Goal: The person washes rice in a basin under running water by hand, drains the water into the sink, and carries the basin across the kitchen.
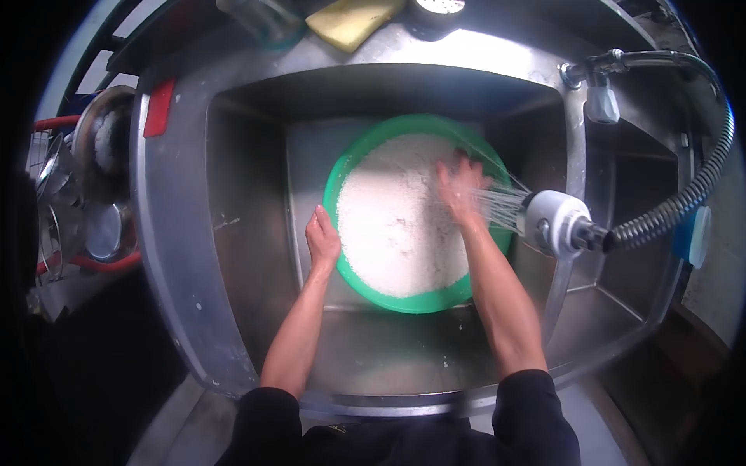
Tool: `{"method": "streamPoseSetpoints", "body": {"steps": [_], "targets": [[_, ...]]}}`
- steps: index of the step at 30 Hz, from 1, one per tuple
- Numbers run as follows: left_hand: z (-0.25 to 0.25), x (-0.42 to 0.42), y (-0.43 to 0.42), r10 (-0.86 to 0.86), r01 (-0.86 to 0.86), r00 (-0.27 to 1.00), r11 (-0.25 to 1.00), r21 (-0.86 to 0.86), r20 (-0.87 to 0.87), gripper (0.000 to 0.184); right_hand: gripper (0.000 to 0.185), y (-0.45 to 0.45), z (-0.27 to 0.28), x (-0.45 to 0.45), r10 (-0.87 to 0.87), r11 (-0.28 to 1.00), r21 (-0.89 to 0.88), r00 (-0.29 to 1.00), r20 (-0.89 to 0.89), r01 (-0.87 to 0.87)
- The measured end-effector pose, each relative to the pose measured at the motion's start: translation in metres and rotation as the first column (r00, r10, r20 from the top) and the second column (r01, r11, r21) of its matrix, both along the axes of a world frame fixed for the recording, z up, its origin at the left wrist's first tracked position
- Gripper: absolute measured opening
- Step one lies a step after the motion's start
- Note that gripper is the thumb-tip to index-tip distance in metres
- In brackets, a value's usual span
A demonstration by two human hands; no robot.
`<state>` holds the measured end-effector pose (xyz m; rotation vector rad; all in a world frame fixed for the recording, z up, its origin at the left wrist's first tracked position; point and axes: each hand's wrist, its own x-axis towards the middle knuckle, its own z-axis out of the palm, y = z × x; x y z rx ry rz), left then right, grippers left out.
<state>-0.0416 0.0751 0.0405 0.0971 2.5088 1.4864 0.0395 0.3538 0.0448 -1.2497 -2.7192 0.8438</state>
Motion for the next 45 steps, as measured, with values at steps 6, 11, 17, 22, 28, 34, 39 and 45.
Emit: {"method": "streamPoseSetpoints", "body": {"steps": [6,11,17,22,28,34,39,45], "targets": [[0.018,0.004,-0.002,0.041,-0.073,0.983,0.981,-0.180,-0.177,0.031,0.053,-0.087,0.013,-0.049,0.203,0.973,0.103,0.977,0.063,-0.209],[0.019,0.015,-0.006,0.020,-0.057,0.987,0.971,-0.230,-0.158,0.028,0.058,-0.071,0.035,0.065,0.636,0.716,0.219,0.749,0.185,-0.663],[0.015,0.014,-0.010,0.012,-0.037,0.993,0.976,-0.214,-0.116,0.026,0.058,-0.058,-0.016,-0.064,0.452,0.880,-0.452,0.561,0.694,-0.149],[0.025,0.019,-0.007,0.052,-0.071,0.994,0.974,-0.216,-0.094,0.029,0.059,-0.107,0.031,0.059,0.586,0.792,0.045,0.780,0.221,-0.608],[0.021,0.031,-0.007,0.046,-0.043,0.999,0.978,-0.205,0.012,0.030,0.055,-0.049,-0.049,0.018,0.367,0.882,0.040,0.735,0.571,-0.470],[0.013,0.042,-0.005,0.115,-0.128,0.991,0.972,-0.200,-0.074,0.030,0.055,-0.136,0.012,-0.015,0.452,0.891,-0.075,0.891,0.038,-0.448],[0.018,0.065,-0.012,0.149,-0.155,0.988,0.972,-0.179,-0.049,0.026,0.053,-0.042,0.012,0.068,0.704,0.625,0.147,0.634,0.320,-0.767],[0.014,0.075,-0.001,0.175,-0.182,0.982,0.975,-0.129,-0.068,0.033,0.058,-0.110,-0.068,-0.034,0.327,0.941,-0.221,0.860,0.392,-0.257]]}}
